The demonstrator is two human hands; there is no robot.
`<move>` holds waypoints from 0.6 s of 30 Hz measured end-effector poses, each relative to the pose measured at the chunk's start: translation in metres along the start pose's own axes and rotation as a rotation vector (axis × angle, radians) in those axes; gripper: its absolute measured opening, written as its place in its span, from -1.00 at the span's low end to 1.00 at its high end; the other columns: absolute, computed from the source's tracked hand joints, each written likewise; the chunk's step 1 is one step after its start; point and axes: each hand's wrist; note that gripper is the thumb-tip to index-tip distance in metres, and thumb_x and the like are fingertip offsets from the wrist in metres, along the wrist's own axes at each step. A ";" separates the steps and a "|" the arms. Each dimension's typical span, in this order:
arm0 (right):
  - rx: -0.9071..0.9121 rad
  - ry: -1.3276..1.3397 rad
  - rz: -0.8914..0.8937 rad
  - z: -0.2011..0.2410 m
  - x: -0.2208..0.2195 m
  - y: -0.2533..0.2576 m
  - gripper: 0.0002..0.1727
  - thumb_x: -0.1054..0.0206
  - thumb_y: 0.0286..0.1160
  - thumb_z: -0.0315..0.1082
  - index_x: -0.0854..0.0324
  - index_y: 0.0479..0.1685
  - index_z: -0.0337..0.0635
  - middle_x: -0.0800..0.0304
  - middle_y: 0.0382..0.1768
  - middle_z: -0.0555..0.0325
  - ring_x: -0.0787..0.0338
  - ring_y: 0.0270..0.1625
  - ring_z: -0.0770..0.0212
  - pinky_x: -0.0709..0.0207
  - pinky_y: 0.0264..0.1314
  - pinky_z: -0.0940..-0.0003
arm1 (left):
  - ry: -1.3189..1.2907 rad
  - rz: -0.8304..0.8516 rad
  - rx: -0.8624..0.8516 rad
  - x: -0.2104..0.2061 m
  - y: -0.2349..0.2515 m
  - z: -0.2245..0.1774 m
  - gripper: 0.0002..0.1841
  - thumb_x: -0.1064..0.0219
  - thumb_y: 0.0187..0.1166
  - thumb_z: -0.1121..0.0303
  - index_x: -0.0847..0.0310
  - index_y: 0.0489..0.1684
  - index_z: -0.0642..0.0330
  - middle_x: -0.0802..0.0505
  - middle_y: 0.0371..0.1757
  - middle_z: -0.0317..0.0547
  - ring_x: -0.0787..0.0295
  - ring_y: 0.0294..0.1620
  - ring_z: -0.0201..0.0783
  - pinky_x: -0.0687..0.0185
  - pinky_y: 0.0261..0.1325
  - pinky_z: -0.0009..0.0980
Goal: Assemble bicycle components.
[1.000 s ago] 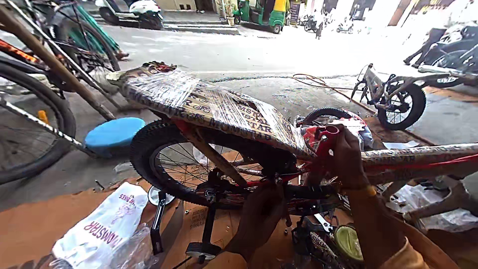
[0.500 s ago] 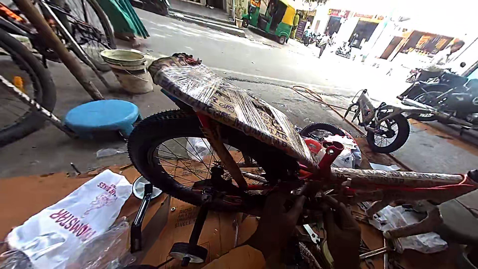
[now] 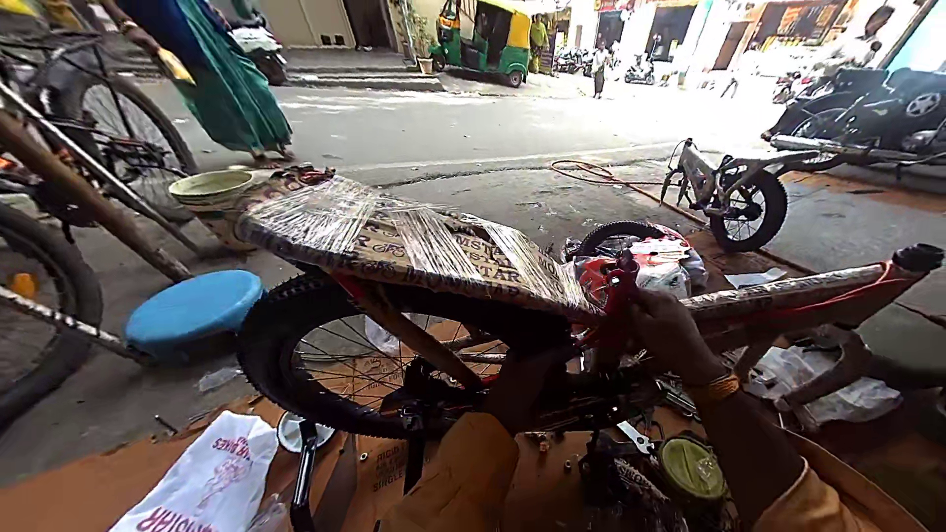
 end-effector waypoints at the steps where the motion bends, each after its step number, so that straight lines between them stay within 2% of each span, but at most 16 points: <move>1: 0.000 0.000 0.005 0.000 0.000 0.001 -0.73 -0.15 0.69 -0.36 -0.79 -0.07 -0.22 -0.79 -0.31 -0.14 -0.79 -0.15 -0.18 -0.56 -0.07 -0.31 | 0.041 0.015 0.029 0.003 0.000 0.000 -0.84 -0.43 0.57 0.41 -0.71 0.02 0.20 -0.77 -0.38 -0.17 -0.63 -0.47 -0.37 -0.63 -0.34 -0.45; 3: 0.004 0.024 0.003 -0.002 -0.001 0.003 -0.75 -0.16 0.66 -0.38 -0.78 -0.04 -0.21 -0.81 -0.23 -0.14 -0.80 -0.06 -0.17 -0.57 0.03 -0.31 | 0.126 0.030 0.020 0.006 0.003 -0.002 -0.82 -0.43 0.57 0.39 -0.72 0.04 0.17 -0.80 -0.31 -0.18 -0.70 -0.38 -0.37 -0.68 -0.26 -0.43; 5: 0.006 0.053 -0.004 -0.002 -0.001 0.007 -0.76 -0.17 0.63 -0.38 -0.78 -0.06 -0.18 -0.82 -0.24 -0.10 -0.80 -0.06 -0.14 -0.58 0.03 -0.29 | 0.134 0.059 -0.001 0.009 0.011 -0.002 -0.72 -0.43 0.55 0.41 -0.69 0.18 0.19 -0.86 -0.08 -0.08 -0.80 -0.14 -0.26 -0.77 -0.03 -0.30; 7: 0.028 0.071 0.003 -0.001 -0.002 0.009 -0.76 -0.17 0.64 -0.37 -0.78 -0.06 -0.14 -0.82 -0.27 -0.08 -0.81 -0.10 -0.11 -0.59 -0.02 -0.27 | 0.088 0.037 -0.015 0.009 0.012 -0.002 -0.73 -0.44 0.52 0.46 -0.70 0.15 0.23 -0.86 -0.09 -0.02 -0.81 -0.16 -0.21 -0.77 -0.07 -0.28; 9: 0.048 0.082 0.016 -0.002 0.001 0.012 -0.76 -0.18 0.65 -0.37 -0.78 -0.04 -0.15 -0.82 -0.27 -0.08 -0.81 -0.10 -0.13 -0.59 -0.02 -0.28 | 0.070 0.006 -0.020 0.005 0.011 -0.009 -0.78 -0.39 0.54 0.49 -0.69 0.09 0.24 -0.84 -0.19 -0.05 -0.74 -0.29 -0.27 -0.72 -0.17 -0.35; 11: 0.075 0.080 0.039 -0.005 0.001 0.012 -0.76 -0.17 0.65 -0.38 -0.78 0.00 -0.13 -0.83 -0.26 -0.07 -0.83 -0.11 -0.11 -0.61 -0.03 -0.25 | 0.103 -0.016 -0.026 0.005 0.009 -0.012 -0.83 -0.35 0.61 0.42 -0.71 0.07 0.22 -0.82 -0.25 -0.11 -0.69 -0.37 -0.33 -0.67 -0.26 -0.41; 15: 0.101 0.133 0.048 -0.006 0.003 0.008 -0.76 -0.20 0.58 -0.42 -0.78 0.01 -0.09 -0.84 -0.22 -0.02 -0.83 -0.06 -0.05 -0.62 0.01 -0.21 | 0.168 -0.021 -0.045 -0.001 0.008 -0.022 -0.67 -0.21 0.78 0.12 -0.71 0.16 0.17 -0.87 -0.15 -0.11 -0.78 -0.23 -0.31 -0.73 -0.13 -0.36; 17: 0.113 0.157 0.031 -0.007 0.001 0.007 -0.76 -0.22 0.57 -0.42 -0.78 0.02 -0.06 -0.86 -0.19 0.00 -0.84 -0.03 -0.04 -0.63 0.04 -0.21 | 0.169 -0.016 -0.070 -0.007 0.007 -0.026 -0.60 -0.11 0.82 0.06 -0.68 0.21 0.20 -0.87 -0.08 -0.07 -0.82 -0.10 -0.25 -0.76 0.04 -0.28; 18: 0.125 0.172 0.015 -0.009 -0.001 0.007 -0.76 -0.23 0.56 -0.41 -0.79 0.01 -0.04 -0.86 -0.21 0.02 -0.84 -0.06 -0.02 -0.64 0.01 -0.20 | 0.166 -0.025 -0.085 -0.011 0.007 -0.026 -0.61 -0.10 0.83 0.08 -0.69 0.17 0.20 -0.86 -0.09 -0.07 -0.80 -0.10 -0.25 -0.74 0.03 -0.28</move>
Point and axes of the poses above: each hand's wrist, its own y-axis towards the middle knuckle, its own x-axis out of the back of the hand, z = x × y
